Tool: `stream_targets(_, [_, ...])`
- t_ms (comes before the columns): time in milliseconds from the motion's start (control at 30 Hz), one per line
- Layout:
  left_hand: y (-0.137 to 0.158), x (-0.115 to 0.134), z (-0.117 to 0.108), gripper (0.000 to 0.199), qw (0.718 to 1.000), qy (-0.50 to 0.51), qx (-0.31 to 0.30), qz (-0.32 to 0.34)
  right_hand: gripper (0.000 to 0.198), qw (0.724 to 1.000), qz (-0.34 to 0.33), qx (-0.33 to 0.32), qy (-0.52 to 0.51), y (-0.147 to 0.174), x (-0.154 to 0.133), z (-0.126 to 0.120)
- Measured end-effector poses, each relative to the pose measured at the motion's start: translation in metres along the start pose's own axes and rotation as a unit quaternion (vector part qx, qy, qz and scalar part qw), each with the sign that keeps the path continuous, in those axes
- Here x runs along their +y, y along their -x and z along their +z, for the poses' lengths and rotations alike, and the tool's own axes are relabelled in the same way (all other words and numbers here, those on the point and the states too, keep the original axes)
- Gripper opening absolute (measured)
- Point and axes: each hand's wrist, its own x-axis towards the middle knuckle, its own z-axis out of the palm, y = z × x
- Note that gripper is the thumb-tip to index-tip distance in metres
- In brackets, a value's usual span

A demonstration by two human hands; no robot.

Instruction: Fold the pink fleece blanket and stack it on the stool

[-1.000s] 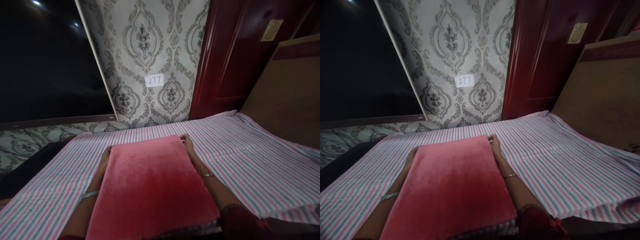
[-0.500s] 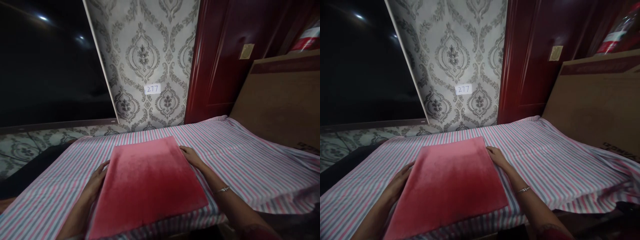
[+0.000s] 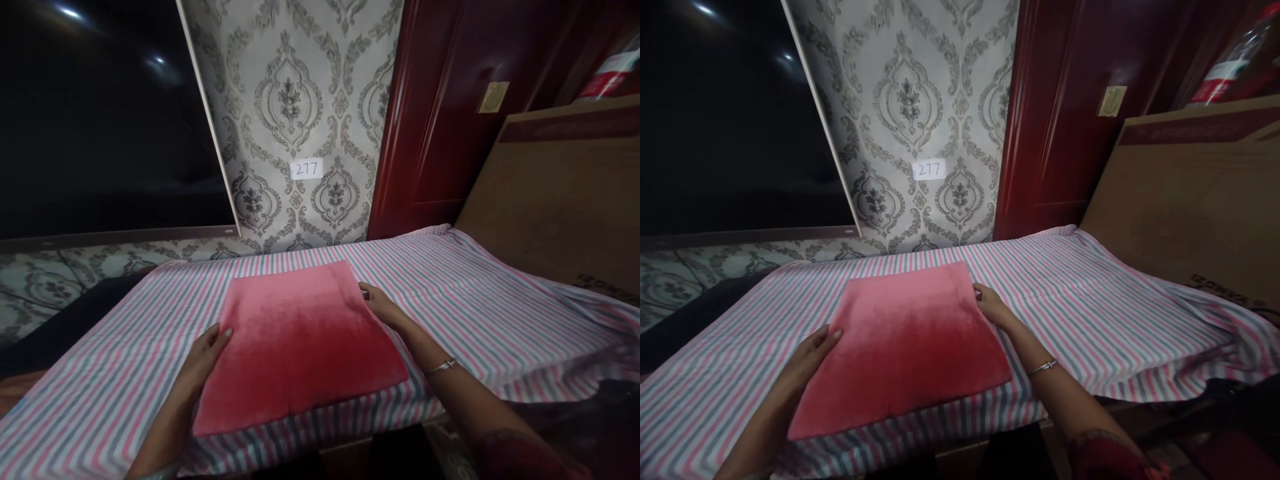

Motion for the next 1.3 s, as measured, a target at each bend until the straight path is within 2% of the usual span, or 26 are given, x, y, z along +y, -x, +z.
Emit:
stream_targets(100, [0.001,0.0,0.001,0.042,0.999,-0.026,-0.011,0.03,0.036,0.998,0.021,0.061,-0.014,0.002,0.011,-0.003])
stream_targets(267, [0.01,0.005,0.003,0.046,0.999,-0.036,-0.002,0.006,0.04,0.995,0.048,0.083,-0.019,0.01,0.021,-0.002])
stream_targets(333, [0.015,0.008,0.004,0.05,0.999,-0.035,0.024,-0.012,0.041,0.996,0.053,0.064,-0.026,0.017,0.015,0.0])
stream_targets(467, [0.035,0.015,0.001,0.065,0.997,-0.014,0.055,-0.047,0.04,0.998,0.044,-0.036,-0.022,0.039,-0.005,-0.005])
stream_targets(600, [0.061,0.017,-0.009,0.082,0.996,-0.013,0.01,-0.086,0.041,0.992,0.035,-0.116,-0.027,0.061,-0.018,-0.017])
stream_targets(700, [0.076,0.015,-0.013,0.081,0.994,-0.014,-0.05,-0.094,0.041,0.986,0.034,-0.159,-0.036,0.072,-0.022,-0.021])
stream_targets(767, [0.081,0.015,-0.011,0.074,0.994,-0.034,-0.069,-0.073,0.04,0.985,0.037,-0.166,-0.035,0.075,-0.021,-0.02])
stream_targets(900, [0.08,0.014,-0.003,0.07,0.995,-0.097,-0.015,-0.028,0.039,0.989,0.061,-0.124,-0.054,0.078,-0.013,-0.013])
stream_targets(967, [0.078,0.014,-0.002,0.068,0.995,-0.093,0.003,-0.029,0.04,0.99,0.075,-0.099,-0.069,0.081,-0.009,-0.012])
stream_targets(1067, [0.077,0.014,-0.004,0.063,0.996,-0.074,-0.012,-0.05,0.041,0.989,0.083,-0.094,-0.077,0.088,-0.005,-0.015])
stream_targets(1167, [0.084,0.014,-0.004,0.061,0.996,-0.062,-0.01,-0.06,0.042,0.991,0.06,-0.106,-0.052,0.094,-0.005,-0.021])
stream_targets(1300, [0.099,0.012,-0.003,0.062,0.994,-0.097,0.042,-0.034,0.044,0.992,0.021,-0.127,0.009,0.1,-0.005,-0.03])
